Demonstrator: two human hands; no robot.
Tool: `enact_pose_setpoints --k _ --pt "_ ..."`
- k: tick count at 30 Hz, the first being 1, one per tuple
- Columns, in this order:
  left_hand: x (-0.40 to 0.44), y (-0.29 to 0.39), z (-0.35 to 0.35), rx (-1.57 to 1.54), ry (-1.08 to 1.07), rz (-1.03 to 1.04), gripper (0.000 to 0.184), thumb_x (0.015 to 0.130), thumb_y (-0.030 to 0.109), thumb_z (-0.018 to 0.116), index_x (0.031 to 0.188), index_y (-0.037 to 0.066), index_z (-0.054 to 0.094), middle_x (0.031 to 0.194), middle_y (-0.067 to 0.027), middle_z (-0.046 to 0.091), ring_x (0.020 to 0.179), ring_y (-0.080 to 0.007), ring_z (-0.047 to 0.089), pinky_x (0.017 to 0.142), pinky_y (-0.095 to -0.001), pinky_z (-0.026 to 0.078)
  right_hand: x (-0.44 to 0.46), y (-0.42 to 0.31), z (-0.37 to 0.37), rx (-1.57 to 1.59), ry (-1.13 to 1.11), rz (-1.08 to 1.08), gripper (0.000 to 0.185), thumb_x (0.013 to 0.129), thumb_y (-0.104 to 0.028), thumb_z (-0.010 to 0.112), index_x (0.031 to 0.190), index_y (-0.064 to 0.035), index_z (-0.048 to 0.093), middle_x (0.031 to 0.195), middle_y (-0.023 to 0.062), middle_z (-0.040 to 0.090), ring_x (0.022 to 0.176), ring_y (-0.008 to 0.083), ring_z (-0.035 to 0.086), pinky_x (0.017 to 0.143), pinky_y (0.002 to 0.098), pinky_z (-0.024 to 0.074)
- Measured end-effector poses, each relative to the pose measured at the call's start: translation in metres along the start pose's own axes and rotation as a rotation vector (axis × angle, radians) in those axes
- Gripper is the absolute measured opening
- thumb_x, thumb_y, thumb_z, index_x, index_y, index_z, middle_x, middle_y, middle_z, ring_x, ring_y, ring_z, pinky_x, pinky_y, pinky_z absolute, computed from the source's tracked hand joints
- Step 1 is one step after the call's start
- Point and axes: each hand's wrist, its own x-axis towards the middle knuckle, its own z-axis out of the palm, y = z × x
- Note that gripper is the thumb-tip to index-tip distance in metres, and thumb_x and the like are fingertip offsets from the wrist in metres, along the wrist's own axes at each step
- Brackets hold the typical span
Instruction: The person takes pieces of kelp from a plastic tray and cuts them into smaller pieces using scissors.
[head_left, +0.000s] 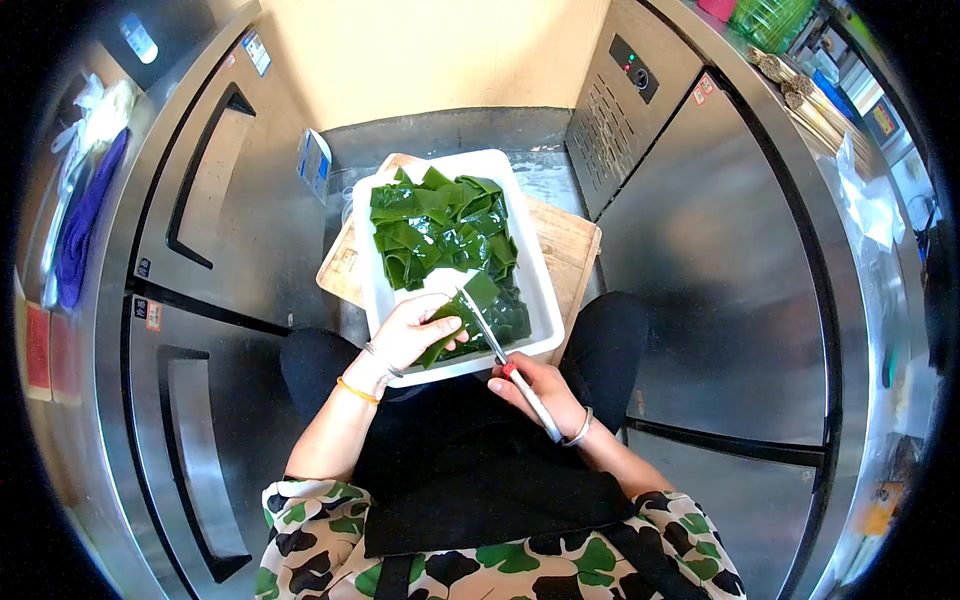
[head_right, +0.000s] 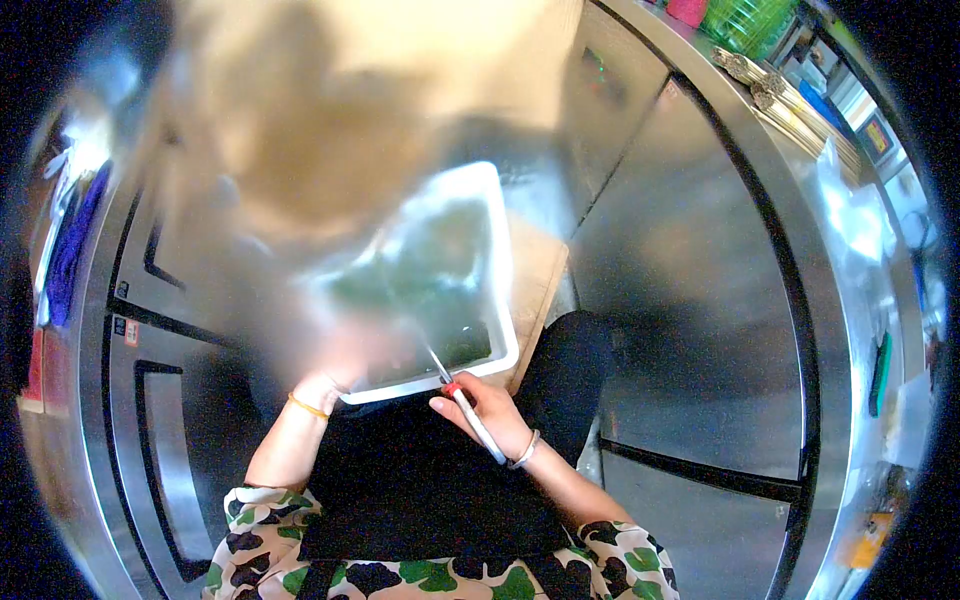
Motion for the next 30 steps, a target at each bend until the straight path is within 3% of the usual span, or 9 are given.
enact_pose_setpoints --k 4,11,17,23,24,26,27,28,30 --pt "-0.001 0.001 0.000 0.193 -0.052 -0.067 0.012 0.093 0.009 0.057 0.100 -0.001 0.061 0.083 -0.0048 0.065 0.072 -0.0091 0.058 0.066 -0.0222 0.049 -0.001 0.002 0.000 -0.115 0.038 -0.040 0.037 0.086 -0.038 0.069 0.090 -0.0030 0.058 0.068 0.0115 0.057 0.062 0.0199 0.056 0.061 0.0322 0.0471" --pt "-0.001 -0.003 -0.001 0.216 -0.090 -0.071 0.011 0.093 0.008 0.057 0.093 -0.002 0.063 0.078 -0.0038 0.065 0.067 -0.0079 0.056 0.061 -0.0220 0.048 -0.004 0.006 0.001 -0.205 0.055 -0.064 0.038 0.084 -0.039 0.070 0.084 -0.0034 0.057 0.066 0.0165 0.057 0.058 0.0292 0.057 0.057 0.0362 0.0468" --pt "0.002 -0.002 -0.001 0.371 -0.093 -0.066 0.009 0.091 0.006 0.059 0.088 -0.001 0.065 0.074 -0.0037 0.065 0.063 -0.0076 0.057 0.057 -0.0222 0.047 -0.009 0.008 0.004 -0.200 0.056 -0.011 0.037 0.083 -0.038 0.071 0.079 -0.0033 0.058 0.063 0.0166 0.057 0.053 0.0281 0.057 0.053 0.0351 0.0462" --pt "0.011 -0.023 -0.008 0.403 -0.068 -0.007 0.009 0.089 0.006 0.061 0.089 -0.002 0.065 0.076 -0.0066 0.068 0.070 -0.0115 0.064 0.064 -0.0261 0.050 -0.016 0.026 0.008 -0.241 0.062 0.021 0.032 0.082 -0.032 0.074 0.080 -0.0035 0.060 0.058 0.0129 0.055 0.048 0.0214 0.052 0.050 0.0323 0.0453" --pt "0.012 -0.018 -0.011 0.510 -0.045 0.141 0.009 0.088 0.006 0.061 0.089 -0.002 0.065 0.077 -0.0069 0.068 0.073 -0.0122 0.064 0.068 -0.0257 0.050 -0.017 0.026 0.009 -0.239 0.063 0.023 0.032 0.082 -0.032 0.074 0.080 -0.0035 0.060 0.058 0.0129 0.055 0.048 0.0214 0.052 0.050 0.0323 0.0453" --pt "0.006 -0.006 -0.013 0.500 0.064 0.209 0.009 0.088 0.004 0.061 0.094 0.000 0.066 0.084 -0.0057 0.069 0.084 -0.0126 0.064 0.076 -0.0250 0.050 -0.018 0.025 0.010 -0.188 0.129 0.025 0.030 0.082 -0.030 0.074 0.082 -0.0038 0.060 0.058 0.0122 0.056 0.049 0.0202 0.053 0.051 0.0317 0.0457" --pt "0.003 0.004 -0.011 0.358 0.156 0.250 0.016 0.088 0.001 0.061 0.103 0.001 0.062 0.092 -0.0060 0.068 0.085 -0.0128 0.064 0.076 -0.0250 0.050 -0.018 0.026 0.010 -0.186 0.130 0.022 0.030 0.082 -0.030 0.074 0.082 -0.0038 0.060 0.058 0.0122 0.056 0.049 0.0202 0.053 0.051 0.0317 0.0457" --pt "0.007 -0.004 -0.021 0.395 0.244 0.284 0.019 0.088 0.000 0.060 0.107 0.001 0.059 0.095 -0.0068 0.067 0.086 -0.0136 0.064 0.077 -0.0260 0.051 -0.017 0.027 0.010 -0.142 0.142 0.023 0.030 0.082 -0.030 0.074 0.083 -0.0037 0.060 0.061 0.0123 0.057 0.051 0.0198 0.054 0.052 0.0317 0.0460" --pt "0.011 -0.005 -0.030 0.172 0.399 0.276 0.021 0.088 0.000 0.061 0.109 0.002 0.057 0.098 -0.0092 0.067 0.089 -0.0171 0.065 0.078 -0.0295 0.054 -0.017 0.030 0.010 -0.098 0.152 0.016 0.029 0.082 -0.029 0.074 0.085 -0.0036 0.060 0.063 0.0125 0.058 0.053 0.0195 0.056 0.053 0.0317 0.0463"
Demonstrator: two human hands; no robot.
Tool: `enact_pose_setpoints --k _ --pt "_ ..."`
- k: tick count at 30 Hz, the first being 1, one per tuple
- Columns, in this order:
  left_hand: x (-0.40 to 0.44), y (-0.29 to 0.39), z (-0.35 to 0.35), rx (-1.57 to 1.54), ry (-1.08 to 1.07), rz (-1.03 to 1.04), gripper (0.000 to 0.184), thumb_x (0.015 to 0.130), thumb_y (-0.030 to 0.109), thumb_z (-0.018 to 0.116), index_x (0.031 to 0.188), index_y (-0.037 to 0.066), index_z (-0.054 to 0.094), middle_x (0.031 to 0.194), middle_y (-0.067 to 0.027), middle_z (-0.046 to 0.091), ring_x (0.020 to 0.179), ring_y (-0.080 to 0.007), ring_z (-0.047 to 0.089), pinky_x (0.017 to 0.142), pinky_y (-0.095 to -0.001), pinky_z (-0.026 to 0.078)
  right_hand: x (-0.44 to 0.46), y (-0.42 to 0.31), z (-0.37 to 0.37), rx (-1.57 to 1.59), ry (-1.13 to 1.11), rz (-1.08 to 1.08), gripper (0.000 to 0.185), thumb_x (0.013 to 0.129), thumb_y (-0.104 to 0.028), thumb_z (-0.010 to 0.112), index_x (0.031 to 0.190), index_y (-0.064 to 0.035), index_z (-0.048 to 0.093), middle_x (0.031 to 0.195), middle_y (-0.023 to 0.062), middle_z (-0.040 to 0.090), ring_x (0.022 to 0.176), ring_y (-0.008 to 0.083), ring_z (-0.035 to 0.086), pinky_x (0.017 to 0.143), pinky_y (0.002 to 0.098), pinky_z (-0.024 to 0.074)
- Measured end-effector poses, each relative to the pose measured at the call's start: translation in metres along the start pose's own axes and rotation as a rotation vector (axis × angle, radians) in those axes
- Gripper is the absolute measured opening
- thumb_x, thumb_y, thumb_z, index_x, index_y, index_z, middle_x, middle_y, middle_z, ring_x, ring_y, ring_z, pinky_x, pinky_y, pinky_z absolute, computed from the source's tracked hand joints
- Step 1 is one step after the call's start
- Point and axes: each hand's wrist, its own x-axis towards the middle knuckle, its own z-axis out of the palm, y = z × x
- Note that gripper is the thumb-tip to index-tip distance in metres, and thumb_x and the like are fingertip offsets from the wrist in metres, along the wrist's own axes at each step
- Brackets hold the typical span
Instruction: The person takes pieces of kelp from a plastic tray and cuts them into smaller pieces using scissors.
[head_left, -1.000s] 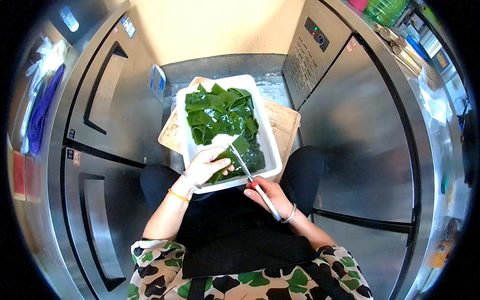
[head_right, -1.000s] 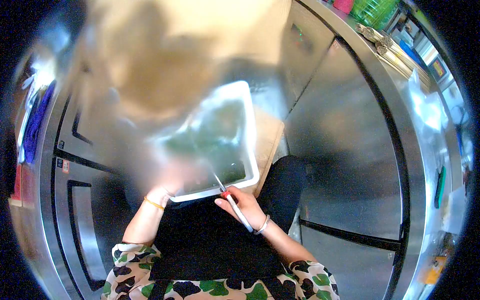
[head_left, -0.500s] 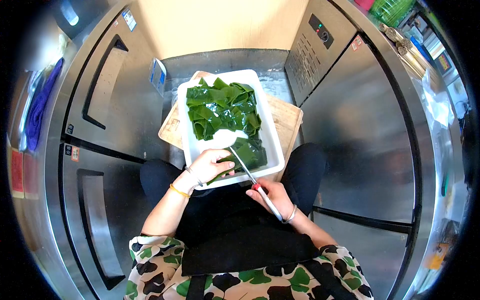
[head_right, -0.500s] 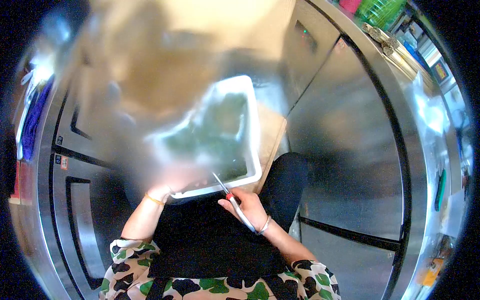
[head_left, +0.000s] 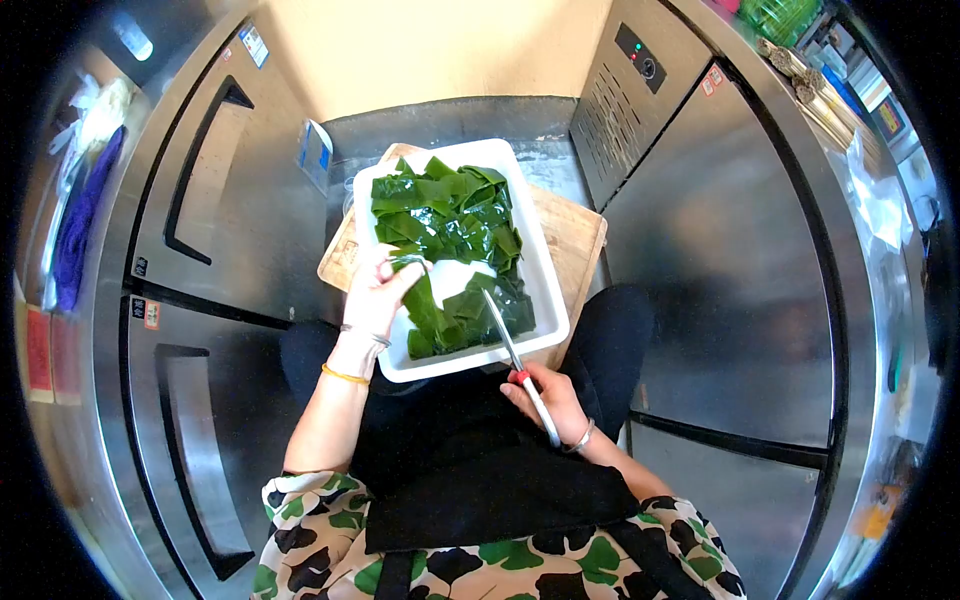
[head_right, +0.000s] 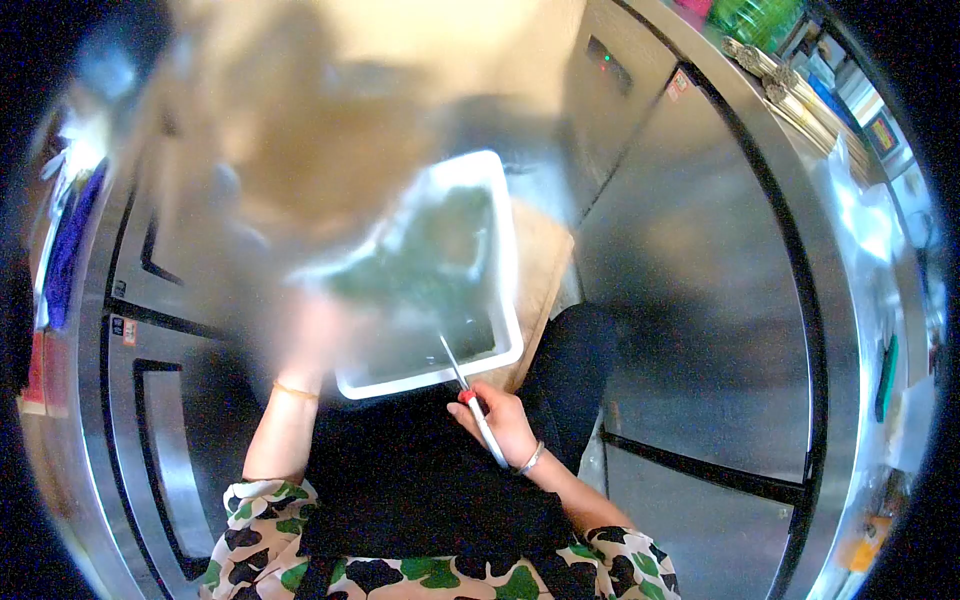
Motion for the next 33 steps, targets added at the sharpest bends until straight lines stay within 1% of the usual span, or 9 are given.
enact_pose_setpoints --k 2,5,6,8,10,13,19,30,33 --pt "0.003 -0.012 0.000 -0.363 0.140 -0.131 0.024 0.089 0.001 0.061 0.112 0.004 0.056 0.100 -0.0117 0.066 0.091 -0.0206 0.065 0.079 -0.0330 0.057 -0.001 0.001 0.003 0.035 0.001 -0.070 0.031 0.082 -0.030 0.073 0.087 -0.0034 0.057 0.067 0.0135 0.058 0.056 0.0217 0.057 0.055 0.0327 0.0466" --pt "0.014 -0.070 0.007 -1.155 0.313 -0.422 0.027 0.088 -0.001 0.062 0.114 0.000 0.057 0.103 -0.0143 0.066 0.097 -0.0252 0.065 0.086 -0.0376 0.057 0.001 -0.008 0.005 -0.042 -0.093 -0.068 0.035 0.083 -0.035 0.071 0.087 -0.0034 0.055 0.069 0.0146 0.057 0.059 0.0265 0.057 0.058 0.0353 0.0470" --pt "0.013 -0.089 0.012 -1.133 0.233 -0.287 0.026 0.088 -0.001 0.061 0.113 -0.001 0.057 0.104 -0.0146 0.066 0.098 -0.0256 0.065 0.088 -0.0384 0.056 0.002 -0.012 0.006 -0.064 -0.117 -0.068 0.038 0.084 -0.039 0.068 0.085 -0.0035 0.053 0.069 0.0152 0.056 0.061 0.0306 0.056 0.060 0.0373 0.0471" --pt "0.007 -0.117 0.032 -1.188 0.158 -0.097 0.027 0.087 -0.002 0.061 0.114 0.001 0.057 0.106 -0.0137 0.065 0.100 -0.0244 0.064 0.089 -0.0384 0.055 0.005 -0.020 0.007 -0.046 -0.119 -0.056 0.039 0.085 -0.040 0.068 0.085 -0.0033 0.053 0.070 0.0156 0.056 0.062 0.0314 0.056 0.061 0.0377 0.0470" --pt "-0.004 -0.107 0.050 -1.184 0.221 -0.123 0.029 0.087 -0.002 0.062 0.115 0.003 0.056 0.109 -0.0127 0.065 0.102 -0.0233 0.063 0.091 -0.0385 0.054 0.008 -0.024 0.010 -0.031 -0.102 -0.061 0.041 0.085 -0.042 0.067 0.086 -0.0027 0.054 0.070 0.0160 0.056 0.062 0.0315 0.056 0.060 0.0379 0.0468" --pt "-0.023 -0.038 0.068 -1.154 0.424 -0.390 0.033 0.086 0.000 0.065 0.116 0.010 0.055 0.109 -0.0078 0.066 0.101 -0.0183 0.062 0.086 -0.0330 0.051 0.012 -0.025 0.013 -0.016 -0.067 -0.037 0.041 0.086 -0.043 0.066 0.087 -0.0027 0.055 0.069 0.0162 0.057 0.059 0.0309 0.057 0.058 0.0378 0.0465" --pt "-0.040 -0.030 0.079 -1.094 0.508 -0.518 0.027 0.085 0.002 0.067 0.107 0.014 0.059 0.105 -0.0032 0.067 0.093 -0.0130 0.063 0.079 -0.0277 0.050 0.012 -0.029 0.018 0.003 -0.058 -0.039 0.039 0.088 -0.041 0.065 0.086 -0.0035 0.056 0.066 0.0143 0.055 0.056 0.0256 0.053 0.056 0.0356 0.0453" --pt "-0.051 -0.026 0.085 -1.031 0.492 -0.490 0.023 0.086 -0.002 0.064 0.102 0.013 0.056 0.100 -0.0027 0.065 0.089 -0.0147 0.063 0.077 -0.0281 0.053 0.008 -0.027 0.021 0.098 -0.071 0.056 0.036 0.090 -0.037 0.065 0.081 -0.0035 0.055 0.063 0.0126 0.054 0.055 0.0209 0.051 0.056 0.0330 0.0449" --pt "-0.046 -0.080 0.082 -0.903 0.409 -0.382 0.024 0.086 -0.002 0.064 0.101 0.013 0.054 0.099 -0.0024 0.065 0.089 -0.0147 0.063 0.075 -0.0279 0.052 0.005 -0.025 0.018 0.078 -0.090 0.095 0.037 0.089 -0.037 0.066 0.079 -0.0031 0.055 0.062 0.0118 0.054 0.054 0.0198 0.051 0.055 0.0321 0.0449"
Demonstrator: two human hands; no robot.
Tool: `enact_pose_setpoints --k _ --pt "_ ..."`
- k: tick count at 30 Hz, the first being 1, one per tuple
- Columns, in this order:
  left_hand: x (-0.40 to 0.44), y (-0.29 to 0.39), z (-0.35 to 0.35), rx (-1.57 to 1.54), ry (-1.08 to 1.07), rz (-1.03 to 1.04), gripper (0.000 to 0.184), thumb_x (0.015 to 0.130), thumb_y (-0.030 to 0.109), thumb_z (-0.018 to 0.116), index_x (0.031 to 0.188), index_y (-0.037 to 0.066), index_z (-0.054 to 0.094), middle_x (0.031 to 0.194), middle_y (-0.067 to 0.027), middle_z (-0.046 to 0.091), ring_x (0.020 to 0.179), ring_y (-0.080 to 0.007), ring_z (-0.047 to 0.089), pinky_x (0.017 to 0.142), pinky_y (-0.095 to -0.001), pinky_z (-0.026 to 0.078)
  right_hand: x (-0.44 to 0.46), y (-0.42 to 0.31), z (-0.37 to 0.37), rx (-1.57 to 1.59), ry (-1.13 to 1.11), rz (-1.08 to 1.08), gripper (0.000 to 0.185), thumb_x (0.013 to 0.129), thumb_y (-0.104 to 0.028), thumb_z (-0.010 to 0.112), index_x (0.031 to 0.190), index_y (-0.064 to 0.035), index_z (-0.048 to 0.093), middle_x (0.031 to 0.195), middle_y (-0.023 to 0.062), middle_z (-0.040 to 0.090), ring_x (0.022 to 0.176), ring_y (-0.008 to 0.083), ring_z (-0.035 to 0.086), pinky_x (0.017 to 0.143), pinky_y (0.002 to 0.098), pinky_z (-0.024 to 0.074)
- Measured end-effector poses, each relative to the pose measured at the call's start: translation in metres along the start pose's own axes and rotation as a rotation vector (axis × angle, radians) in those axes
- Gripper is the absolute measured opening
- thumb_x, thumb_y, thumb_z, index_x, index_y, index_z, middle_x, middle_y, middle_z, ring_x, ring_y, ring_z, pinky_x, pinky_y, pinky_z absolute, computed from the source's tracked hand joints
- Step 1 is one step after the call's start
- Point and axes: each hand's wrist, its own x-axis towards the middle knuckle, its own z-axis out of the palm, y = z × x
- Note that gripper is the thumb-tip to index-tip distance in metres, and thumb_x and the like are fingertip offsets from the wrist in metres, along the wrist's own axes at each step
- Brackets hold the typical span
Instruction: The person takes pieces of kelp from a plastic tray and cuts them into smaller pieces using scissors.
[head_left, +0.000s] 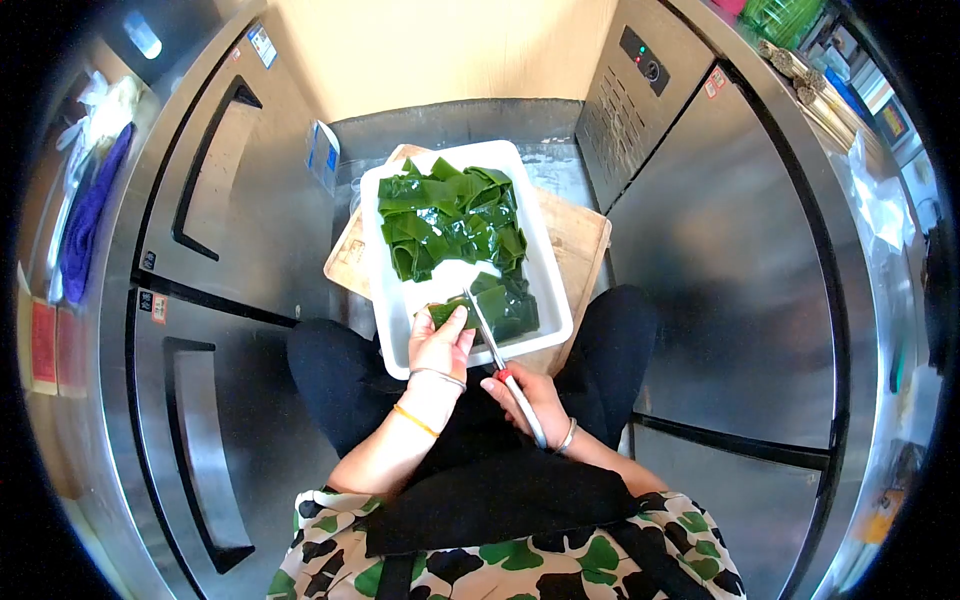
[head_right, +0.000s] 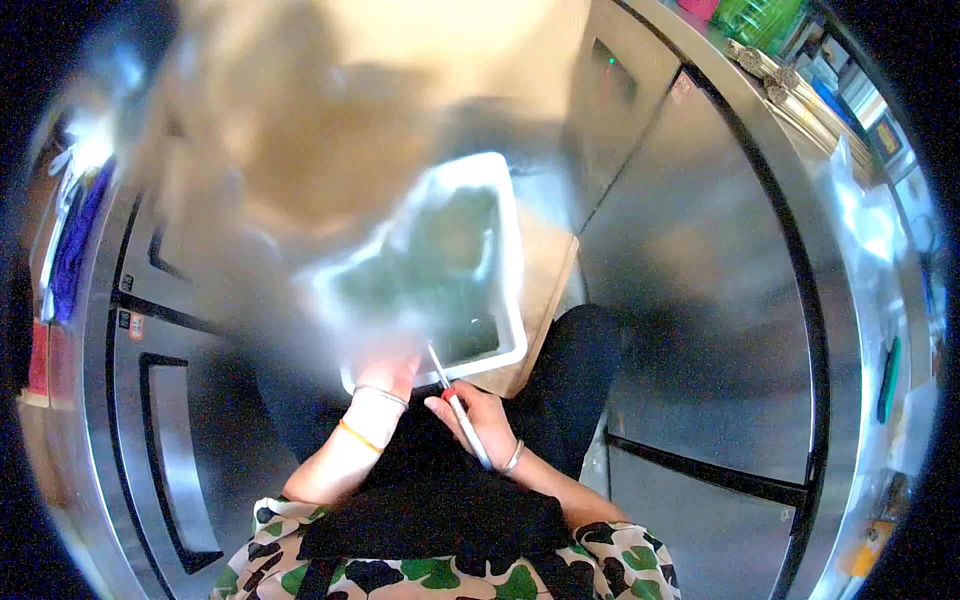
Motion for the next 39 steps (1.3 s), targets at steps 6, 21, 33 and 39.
enact_pose_setpoints --k 6,21,33,39 --pt "-0.006 0.015 0.009 0.170 -0.025 -0.036 0.022 0.085 -0.003 0.064 0.098 0.012 0.054 0.098 -0.0025 0.066 0.089 -0.0136 0.062 0.073 -0.0269 0.050 -0.003 0.013 -0.005 -0.031 0.028 -0.025 0.034 0.084 -0.033 0.072 0.079 -0.0033 0.057 0.060 0.0105 0.053 0.051 0.0174 0.046 0.052 0.0304 0.0443" --pt "0.123 -0.007 0.025 1.726 -0.708 0.839 0.036 0.072 0.004 0.067 0.108 0.010 0.063 0.102 -0.0086 0.063 0.098 -0.0290 0.057 0.088 -0.0360 0.048 -0.024 0.033 -0.045 0.131 0.176 0.107 0.020 0.083 -0.020 0.073 0.085 -0.0044 0.060 0.065 0.0073 0.062 0.057 0.0123 0.059 0.055 0.0267 0.0480" --pt "0.147 0.025 0.088 1.176 -0.345 0.788 0.012 0.085 0.019 0.069 0.084 0.007 0.068 0.078 0.0001 0.064 0.070 -0.0119 0.055 0.068 -0.0251 0.047 -0.021 0.041 -0.051 0.096 0.221 -0.031 0.015 0.088 -0.017 0.068 0.090 -0.0051 0.058 0.062 -0.0013 0.057 0.050 0.0053 0.053 0.045 0.0222 0.0421" --pt "0.119 0.085 0.122 0.485 -0.377 0.509 0.016 0.101 0.016 0.044 0.109 0.004 0.050 0.089 -0.0078 0.064 0.081 -0.0177 0.066 0.072 -0.0284 0.053 -0.022 0.038 -0.046 0.033 0.195 -0.065 0.016 0.088 -0.017 0.068 0.090 -0.0048 0.059 0.062 -0.0011 0.057 0.051 0.0058 0.051 0.047 0.0223 0.0416"
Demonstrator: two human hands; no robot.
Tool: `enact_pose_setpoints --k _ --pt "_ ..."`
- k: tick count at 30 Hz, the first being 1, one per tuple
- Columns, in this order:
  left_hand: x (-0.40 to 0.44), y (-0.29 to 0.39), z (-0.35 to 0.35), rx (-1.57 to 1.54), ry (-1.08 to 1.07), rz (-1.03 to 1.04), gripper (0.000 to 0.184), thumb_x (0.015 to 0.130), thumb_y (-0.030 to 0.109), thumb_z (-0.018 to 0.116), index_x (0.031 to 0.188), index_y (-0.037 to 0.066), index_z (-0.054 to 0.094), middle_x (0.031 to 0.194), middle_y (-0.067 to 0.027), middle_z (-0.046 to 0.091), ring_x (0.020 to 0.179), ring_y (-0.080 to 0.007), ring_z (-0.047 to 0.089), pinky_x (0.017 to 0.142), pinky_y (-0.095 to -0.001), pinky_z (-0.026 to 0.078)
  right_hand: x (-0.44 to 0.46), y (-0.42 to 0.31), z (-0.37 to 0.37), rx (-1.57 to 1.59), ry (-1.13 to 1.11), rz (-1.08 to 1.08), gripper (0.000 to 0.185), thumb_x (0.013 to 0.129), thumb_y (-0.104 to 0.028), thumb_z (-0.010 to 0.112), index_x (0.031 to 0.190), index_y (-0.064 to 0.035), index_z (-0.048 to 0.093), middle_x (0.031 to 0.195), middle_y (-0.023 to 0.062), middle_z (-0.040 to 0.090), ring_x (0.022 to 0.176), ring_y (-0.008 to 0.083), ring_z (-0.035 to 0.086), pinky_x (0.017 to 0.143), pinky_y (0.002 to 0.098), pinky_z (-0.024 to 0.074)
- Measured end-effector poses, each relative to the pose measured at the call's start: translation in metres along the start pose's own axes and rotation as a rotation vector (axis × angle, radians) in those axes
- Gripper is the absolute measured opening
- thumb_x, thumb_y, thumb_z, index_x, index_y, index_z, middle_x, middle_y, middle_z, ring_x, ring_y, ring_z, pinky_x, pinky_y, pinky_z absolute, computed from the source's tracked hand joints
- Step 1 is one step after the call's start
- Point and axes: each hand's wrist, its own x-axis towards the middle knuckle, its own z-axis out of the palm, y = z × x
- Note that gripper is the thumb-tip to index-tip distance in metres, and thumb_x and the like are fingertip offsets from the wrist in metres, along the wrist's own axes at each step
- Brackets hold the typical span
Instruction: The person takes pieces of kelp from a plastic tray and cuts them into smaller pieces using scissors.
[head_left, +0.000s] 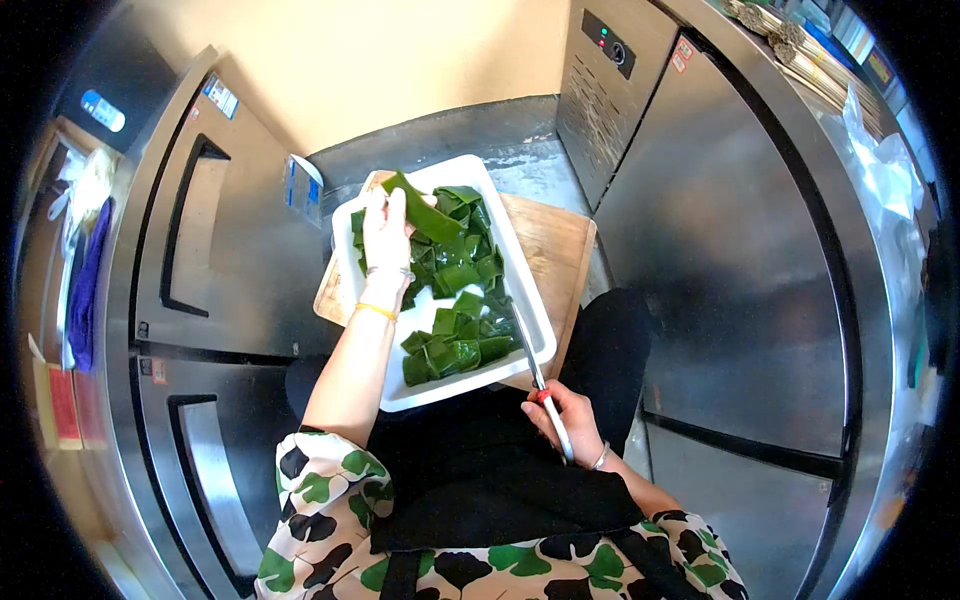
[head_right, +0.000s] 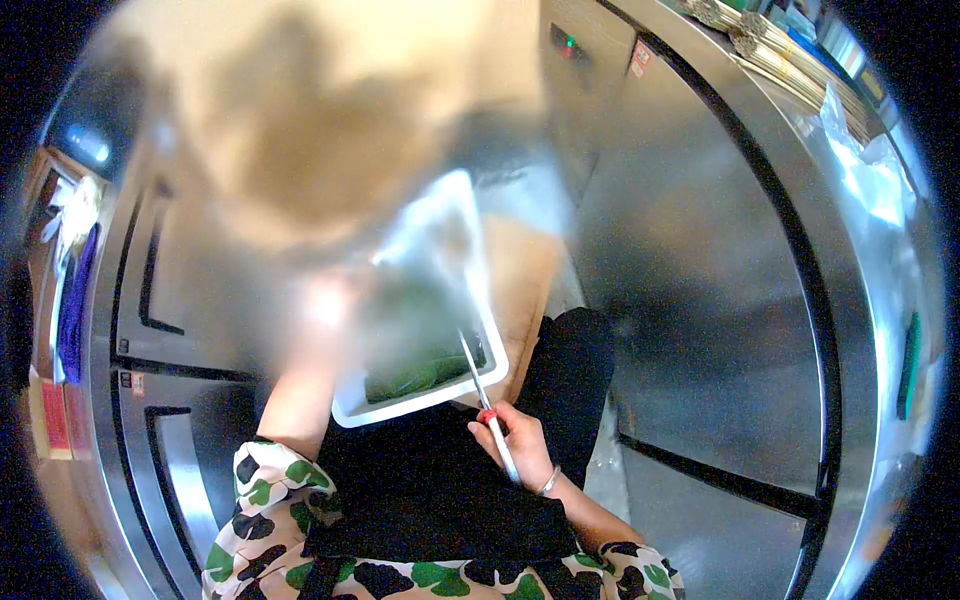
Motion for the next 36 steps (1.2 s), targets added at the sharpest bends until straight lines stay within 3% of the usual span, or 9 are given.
enact_pose_setpoints --k 2,5,10,14,18,29,32,34,36 --pt "-0.004 0.012 -0.012 -0.057 0.009 -0.123 0.015 0.101 0.019 0.044 0.104 0.005 0.048 0.088 -0.0118 0.064 0.079 -0.0204 0.066 0.070 -0.0309 0.055 0.000 -0.007 0.000 0.030 -0.044 0.098 0.023 0.082 -0.019 0.074 0.086 -0.0031 0.058 0.069 0.0112 0.060 0.059 0.0166 0.058 0.058 0.0284 0.0478" --pt "-0.026 0.023 -0.034 -0.243 -0.057 -0.487 0.011 0.100 0.017 0.043 0.100 0.006 0.044 0.086 -0.0150 0.064 0.079 -0.0256 0.066 0.071 -0.0379 0.057 0.002 -0.017 0.001 0.011 -0.054 0.052 0.023 0.082 -0.020 0.074 0.089 -0.0026 0.059 0.071 0.0112 0.060 0.061 0.0157 0.056 0.060 0.0283 0.0473" --pt "-0.090 0.102 -0.020 0.065 -0.204 -0.727 0.015 0.093 0.004 0.051 0.106 0.004 0.057 0.095 -0.0139 0.063 0.089 -0.0273 0.064 0.084 -0.0405 0.055 0.009 -0.027 0.005 0.034 -0.100 0.049 0.026 0.084 -0.024 0.072 0.092 -0.0020 0.060 0.072 0.0111 0.059 0.062 0.0163 0.055 0.060 0.0292 0.0468" --pt "-0.108 0.110 -0.020 0.160 -0.237 -0.664 0.039 0.088 -0.003 0.056 0.126 0.003 0.053 0.099 -0.0073 0.063 0.093 -0.0189 0.062 0.085 -0.0318 0.053 0.016 -0.035 0.006 -0.096 -0.112 -0.113 0.032 0.084 -0.030 0.072 0.092 -0.0017 0.060 0.073 0.0134 0.060 0.062 0.0219 0.058 0.061 0.0318 0.0477" --pt "-0.114 0.095 -0.029 0.233 -0.285 -0.583 0.050 0.083 -0.006 0.064 0.130 0.004 0.051 0.095 -0.0038 0.062 0.091 -0.0110 0.060 0.080 -0.0236 0.051 0.017 -0.039 0.010 -0.141 -0.135 -0.194 0.036 0.083 -0.034 0.072 0.092 -0.0016 0.060 0.073 0.0150 0.059 0.062 0.0268 0.059 0.060 0.0339 0.0481" --pt "-0.126 0.030 -0.054 0.315 -0.466 -0.405 0.056 0.072 -0.005 0.075 0.120 0.005 0.048 0.092 -0.0017 0.052 0.073 -0.0066 0.052 0.068 -0.0197 0.047 0.013 -0.035 0.018 -0.079 -0.240 -0.009 0.034 0.083 -0.035 0.073 0.086 -0.0020 0.062 0.063 0.0125 0.057 0.053 0.0159 0.052 0.053 0.0301 0.0459" --pt "-0.126 0.021 -0.060 0.328 -0.530 -0.409 0.051 0.074 -0.005 0.074 0.117 0.005 0.049 0.091 -0.0007 0.055 0.077 -0.0065 0.054 0.070 -0.0207 0.048 0.013 -0.038 0.016 -0.056 -0.242 0.052 0.034 0.084 -0.034 0.073 0.087 -0.0017 0.063 0.062 0.0108 0.057 0.053 0.0137 0.051 0.053 0.0292 0.0456" --pt "-0.130 0.026 -0.058 0.136 -0.458 -0.584 0.037 0.080 -0.003 0.070 0.112 0.004 0.052 0.091 0.0000 0.059 0.082 -0.0063 0.056 0.074 -0.0213 0.048 0.013 -0.039 0.016 -0.039 -0.243 0.085 0.034 0.084 -0.034 0.073 0.087 -0.0016 0.063 0.062 0.0100 0.058 0.054 0.0124 0.051 0.053 0.0287 0.0454" --pt "-0.135 0.015 -0.059 0.264 -0.508 -0.526 0.029 0.084 -0.001 0.068 0.109 0.004 0.055 0.092 0.0001 0.061 0.084 -0.0061 0.057 0.076 -0.0212 0.048 0.013 -0.036 0.017 -0.022 -0.229 0.117 0.034 0.084 -0.034 0.072 0.088 -0.0017 0.063 0.063 0.0088 0.059 0.054 0.0114 0.051 0.053 0.0285 0.0455"
